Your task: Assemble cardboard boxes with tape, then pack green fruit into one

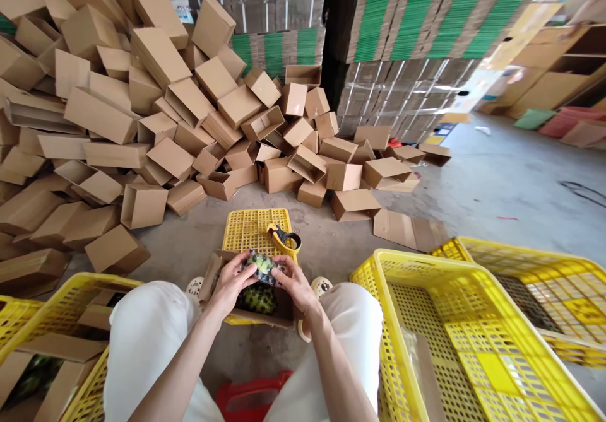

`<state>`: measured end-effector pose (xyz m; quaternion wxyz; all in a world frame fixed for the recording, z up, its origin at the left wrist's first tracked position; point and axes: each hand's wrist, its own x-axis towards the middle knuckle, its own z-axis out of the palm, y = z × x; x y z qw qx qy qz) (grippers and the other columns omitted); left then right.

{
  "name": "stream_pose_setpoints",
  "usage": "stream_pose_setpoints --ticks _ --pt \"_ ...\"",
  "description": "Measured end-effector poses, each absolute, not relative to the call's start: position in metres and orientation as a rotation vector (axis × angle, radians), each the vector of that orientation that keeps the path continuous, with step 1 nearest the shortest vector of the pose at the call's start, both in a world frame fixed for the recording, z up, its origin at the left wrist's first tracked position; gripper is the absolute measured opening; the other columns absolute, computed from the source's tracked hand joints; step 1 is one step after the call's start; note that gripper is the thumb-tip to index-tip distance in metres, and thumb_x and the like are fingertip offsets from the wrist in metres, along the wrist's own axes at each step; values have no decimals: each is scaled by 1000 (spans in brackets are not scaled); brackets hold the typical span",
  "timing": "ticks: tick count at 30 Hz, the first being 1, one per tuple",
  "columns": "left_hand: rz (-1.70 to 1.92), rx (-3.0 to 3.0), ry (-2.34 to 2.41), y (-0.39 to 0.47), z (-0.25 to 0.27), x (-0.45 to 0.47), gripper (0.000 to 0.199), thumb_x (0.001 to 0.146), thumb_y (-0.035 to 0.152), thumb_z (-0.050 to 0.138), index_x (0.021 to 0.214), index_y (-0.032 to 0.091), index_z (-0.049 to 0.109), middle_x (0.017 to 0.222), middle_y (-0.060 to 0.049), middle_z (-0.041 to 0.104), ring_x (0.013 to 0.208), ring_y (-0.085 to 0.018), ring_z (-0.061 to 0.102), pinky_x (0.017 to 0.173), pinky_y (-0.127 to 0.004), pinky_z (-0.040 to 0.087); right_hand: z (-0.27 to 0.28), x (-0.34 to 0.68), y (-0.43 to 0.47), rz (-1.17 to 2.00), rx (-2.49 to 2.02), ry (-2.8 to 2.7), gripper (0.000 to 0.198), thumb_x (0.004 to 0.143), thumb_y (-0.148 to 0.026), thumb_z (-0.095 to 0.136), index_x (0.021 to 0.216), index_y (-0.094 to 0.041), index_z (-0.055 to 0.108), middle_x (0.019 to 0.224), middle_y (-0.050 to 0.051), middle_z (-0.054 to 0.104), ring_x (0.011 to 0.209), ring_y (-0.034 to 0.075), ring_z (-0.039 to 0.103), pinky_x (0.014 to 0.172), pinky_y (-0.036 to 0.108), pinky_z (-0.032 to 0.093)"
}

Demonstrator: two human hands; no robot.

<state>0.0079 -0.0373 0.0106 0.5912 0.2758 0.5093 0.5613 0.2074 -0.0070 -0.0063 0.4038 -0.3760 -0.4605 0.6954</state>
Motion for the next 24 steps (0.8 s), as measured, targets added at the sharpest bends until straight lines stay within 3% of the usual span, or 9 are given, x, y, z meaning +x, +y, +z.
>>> stream_pose_setpoints --ticks 4,9,11,13,16,18,21,24 --pt "1247 749 1143 -40 12 7 70 75 43 93 138 27 68 154 -11 62 133 -34 65 99 -41 63 -2 208 -8 1784 -882 -1142 61 77 -60 88 126 -26 73 119 5 77 104 25 72 96 40 57" --pt "1232 723 1222 -37 5 -2 67 76 47 92 136 26 70 152 -13 64 137 -34 63 103 -42 60 -2 211 -5 1718 -903 -1170 58 78 -61 86 125 -26 79 116 4 79 108 27 71 102 43 54" --pt "1206 690 1330 -35 -2 -9 59 79 51 88 129 25 73 143 -14 70 129 -32 68 101 -43 60 -2 213 -4 1658 -953 -1219 53 81 -64 83 116 -25 82 107 4 80 100 26 71 94 40 57" --pt "1128 720 1421 -34 -11 -14 49 79 49 87 118 23 77 124 -14 79 115 -31 74 98 -44 60 -2 215 -2 1644 -995 -1279 49 86 -69 75 103 -23 83 91 3 79 80 22 69 76 36 57" --pt "943 987 1466 -35 -26 -17 28 71 35 89 93 21 80 98 -11 82 102 -34 76 96 -45 58 -1 217 -2 1681 -1030 -1393 52 92 -72 65 85 -22 78 73 1 73 55 14 54 55 29 47" --pt "818 1222 1465 -36 -35 -15 21 66 25 87 86 23 80 95 -10 82 103 -37 75 98 -46 56 -1 219 -2 1636 -1072 -1507 52 92 -71 65 76 -22 73 66 -1 69 51 13 49 51 27 41" --pt "682 1484 1433 -34 -47 -8 25 65 17 78 89 26 80 102 -10 82 114 -38 70 106 -45 51 0 222 0 1458 -1157 -1641 47 93 -63 66 73 -21 74 64 -2 66 58 15 55 56 27 42" --pt "594 1578 1415 -27 -57 -3 25 60 12 75 81 26 76 102 -12 80 124 -40 63 112 -46 46 -2 225 2 1315 -1210 -1692 35 96 -52 63 89 -22 81 76 1 74 72 20 65 70 31 51"
